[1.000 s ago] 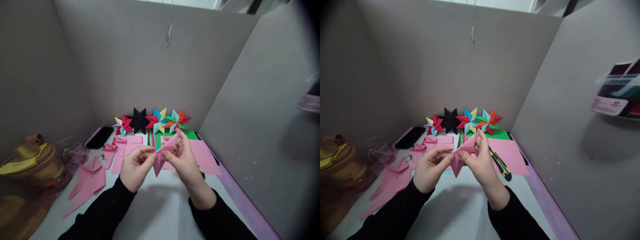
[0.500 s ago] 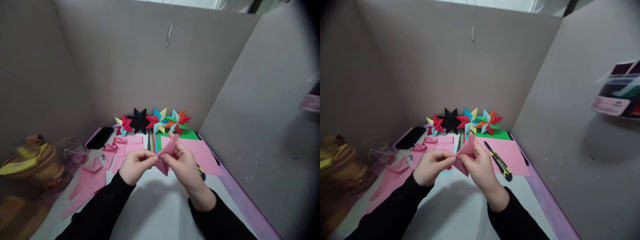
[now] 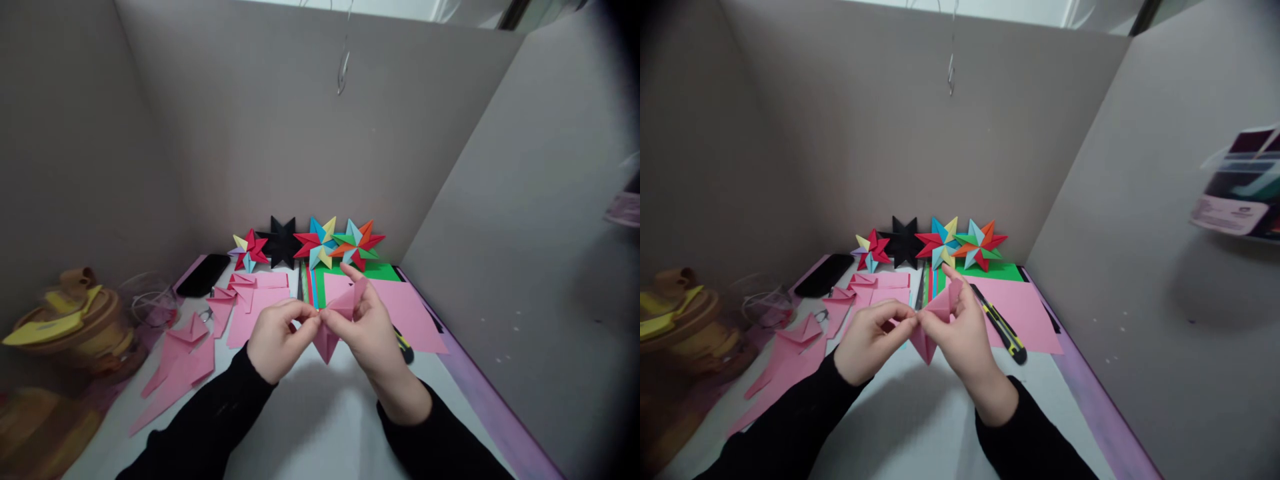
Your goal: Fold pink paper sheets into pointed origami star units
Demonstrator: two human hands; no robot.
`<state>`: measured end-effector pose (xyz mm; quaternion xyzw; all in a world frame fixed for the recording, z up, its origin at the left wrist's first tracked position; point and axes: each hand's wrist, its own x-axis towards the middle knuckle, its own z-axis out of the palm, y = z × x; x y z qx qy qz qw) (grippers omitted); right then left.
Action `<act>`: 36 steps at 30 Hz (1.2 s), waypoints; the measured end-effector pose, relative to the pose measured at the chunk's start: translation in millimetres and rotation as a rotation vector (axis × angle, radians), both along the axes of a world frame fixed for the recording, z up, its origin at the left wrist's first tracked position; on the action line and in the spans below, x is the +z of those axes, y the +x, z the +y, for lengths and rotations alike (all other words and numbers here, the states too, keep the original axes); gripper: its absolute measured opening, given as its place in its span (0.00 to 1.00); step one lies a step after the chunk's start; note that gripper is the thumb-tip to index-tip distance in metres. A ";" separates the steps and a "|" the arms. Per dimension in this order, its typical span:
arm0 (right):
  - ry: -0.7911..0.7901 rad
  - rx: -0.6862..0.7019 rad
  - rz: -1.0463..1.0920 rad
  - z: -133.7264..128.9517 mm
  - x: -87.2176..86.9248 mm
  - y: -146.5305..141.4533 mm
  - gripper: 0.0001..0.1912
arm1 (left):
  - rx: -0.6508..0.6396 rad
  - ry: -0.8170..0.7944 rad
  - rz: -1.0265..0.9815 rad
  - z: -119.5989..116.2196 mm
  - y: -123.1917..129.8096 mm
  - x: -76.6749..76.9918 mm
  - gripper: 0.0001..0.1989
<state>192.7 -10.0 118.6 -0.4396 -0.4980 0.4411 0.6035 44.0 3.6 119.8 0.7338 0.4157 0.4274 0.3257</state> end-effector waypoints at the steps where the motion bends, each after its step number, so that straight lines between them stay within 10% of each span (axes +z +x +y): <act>1: 0.002 -0.005 0.005 0.7 -0.7 0.3 0.40 | -0.003 -0.001 0.005 -0.1 1.1 -1.3 0.09; 12: -0.038 0.165 0.027 6.6 -2.6 -2.2 0.39 | 0.094 0.055 0.033 6.1 -1.3 -8.8 0.11; 25: 0.037 -0.046 -0.011 19.8 -2.5 22.4 0.34 | 0.275 0.001 -0.192 22.0 -28.5 6.2 0.11; 36: -0.114 0.203 0.134 16.8 -16.5 -11.0 0.15 | 0.126 -0.149 -0.311 11.9 0.0 -13.1 0.13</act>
